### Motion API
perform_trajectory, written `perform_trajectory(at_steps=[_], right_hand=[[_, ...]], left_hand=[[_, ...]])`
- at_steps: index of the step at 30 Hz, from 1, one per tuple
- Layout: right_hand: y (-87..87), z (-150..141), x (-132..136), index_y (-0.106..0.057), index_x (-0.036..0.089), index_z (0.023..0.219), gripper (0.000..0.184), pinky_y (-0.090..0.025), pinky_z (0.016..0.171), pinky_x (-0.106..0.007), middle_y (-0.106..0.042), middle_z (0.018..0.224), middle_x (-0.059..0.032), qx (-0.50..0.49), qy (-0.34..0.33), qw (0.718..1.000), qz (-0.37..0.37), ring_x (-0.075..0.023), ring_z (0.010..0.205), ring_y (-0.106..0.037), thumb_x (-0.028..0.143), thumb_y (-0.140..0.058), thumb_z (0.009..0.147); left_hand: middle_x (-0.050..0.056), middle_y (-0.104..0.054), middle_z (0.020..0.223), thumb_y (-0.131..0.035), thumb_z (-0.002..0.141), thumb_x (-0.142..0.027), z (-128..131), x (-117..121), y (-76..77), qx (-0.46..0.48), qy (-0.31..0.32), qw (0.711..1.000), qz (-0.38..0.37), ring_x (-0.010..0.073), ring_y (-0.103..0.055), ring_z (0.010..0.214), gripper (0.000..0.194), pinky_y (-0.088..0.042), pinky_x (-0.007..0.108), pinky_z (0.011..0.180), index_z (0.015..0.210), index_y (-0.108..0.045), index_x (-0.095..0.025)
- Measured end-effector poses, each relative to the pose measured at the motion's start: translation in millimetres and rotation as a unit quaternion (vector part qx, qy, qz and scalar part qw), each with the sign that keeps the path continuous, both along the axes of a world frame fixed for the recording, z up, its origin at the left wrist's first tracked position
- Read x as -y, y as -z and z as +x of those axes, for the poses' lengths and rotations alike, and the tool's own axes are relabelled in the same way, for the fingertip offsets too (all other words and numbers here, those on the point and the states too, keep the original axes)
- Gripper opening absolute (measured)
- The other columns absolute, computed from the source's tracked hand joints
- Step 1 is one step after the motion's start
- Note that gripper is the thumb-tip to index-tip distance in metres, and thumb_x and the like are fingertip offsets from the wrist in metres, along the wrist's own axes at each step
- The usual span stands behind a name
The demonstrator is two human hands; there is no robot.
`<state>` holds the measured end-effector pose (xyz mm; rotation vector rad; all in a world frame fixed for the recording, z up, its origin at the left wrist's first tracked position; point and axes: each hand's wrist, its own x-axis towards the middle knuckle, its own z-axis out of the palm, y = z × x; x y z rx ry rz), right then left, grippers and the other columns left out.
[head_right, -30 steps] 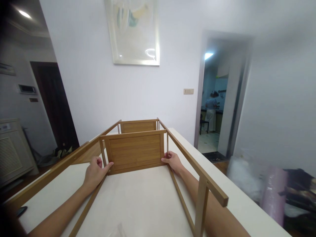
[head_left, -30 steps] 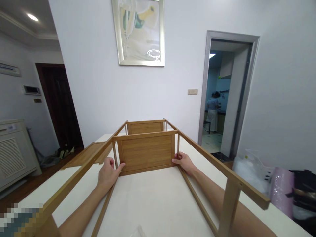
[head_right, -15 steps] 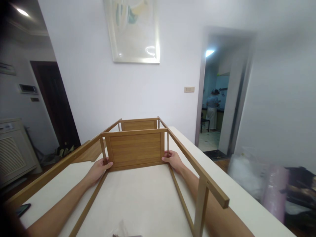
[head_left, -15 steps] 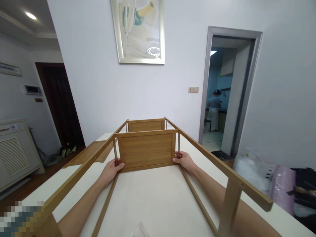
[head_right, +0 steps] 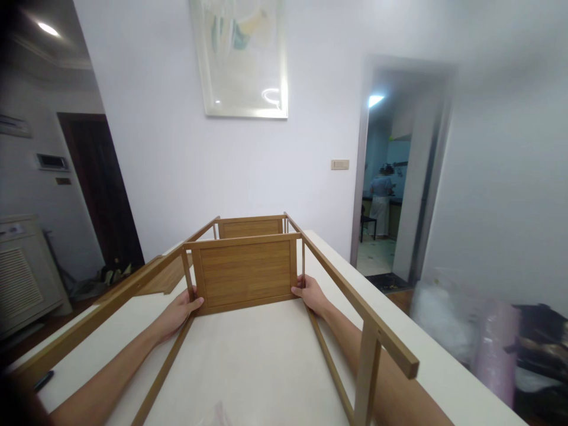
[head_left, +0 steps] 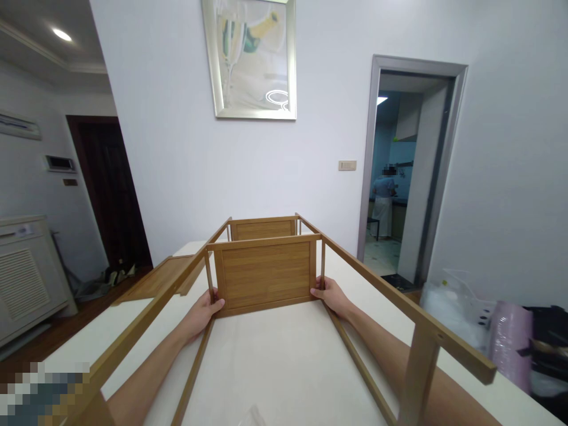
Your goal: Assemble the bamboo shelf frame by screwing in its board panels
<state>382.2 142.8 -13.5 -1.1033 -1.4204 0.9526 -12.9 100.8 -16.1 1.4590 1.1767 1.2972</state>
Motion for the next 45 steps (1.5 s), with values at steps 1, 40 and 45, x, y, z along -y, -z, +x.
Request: perform_trajectory(at_steps=[1, 40, 45], right_hand=[[-0.5, 1.0, -0.5, -0.055, 0.021, 0.079, 0.029, -0.045, 0.069, -0.03, -0.059, 0.068, 0.0045, 0.003, 0.003, 1.0, 0.002, -0.0158, 0.068, -0.057, 0.031, -0.074, 0.058], [-3.5, 14.4, 5.3, -0.058, 0.02, 0.075, 0.02, -0.044, 0.068, -0.03, -0.059, 0.068, 0.0037, 0.041, 0.022, 0.999, 0.021, -0.0158, 0.068, -0.055, 0.025, -0.071, 0.061], [-1.0, 13.7, 4.7, -0.056, 0.02, 0.073, 0.019, -0.042, 0.069, -0.029, -0.057, 0.068, 0.0044, 0.026, 0.028, 0.999, 0.021, -0.015, 0.068, -0.053, 0.021, -0.07, 0.06]], left_hand=[[0.002, -0.067, 0.088, -0.075, 0.069, -0.053, 0.6, 0.2, -0.4, -0.003, 0.006, 1.0, 0.002, 0.0244, -0.065, 0.088, 0.05, -0.051, 0.043, 0.087, 0.1, -0.056, -0.02], [0.004, -0.07, 0.083, -0.074, 0.067, -0.056, 5.4, 8.3, -8.5, -0.103, -0.001, 0.995, -0.001, 0.0291, -0.066, 0.089, 0.043, -0.051, 0.04, 0.081, 0.086, -0.059, -0.021], [0.004, -0.069, 0.076, -0.075, 0.062, -0.064, 7.5, 8.4, -9.9, -0.138, -0.031, 0.99, 0.015, 0.0314, -0.066, 0.085, 0.048, -0.052, 0.041, 0.079, 0.08, -0.062, -0.021]])
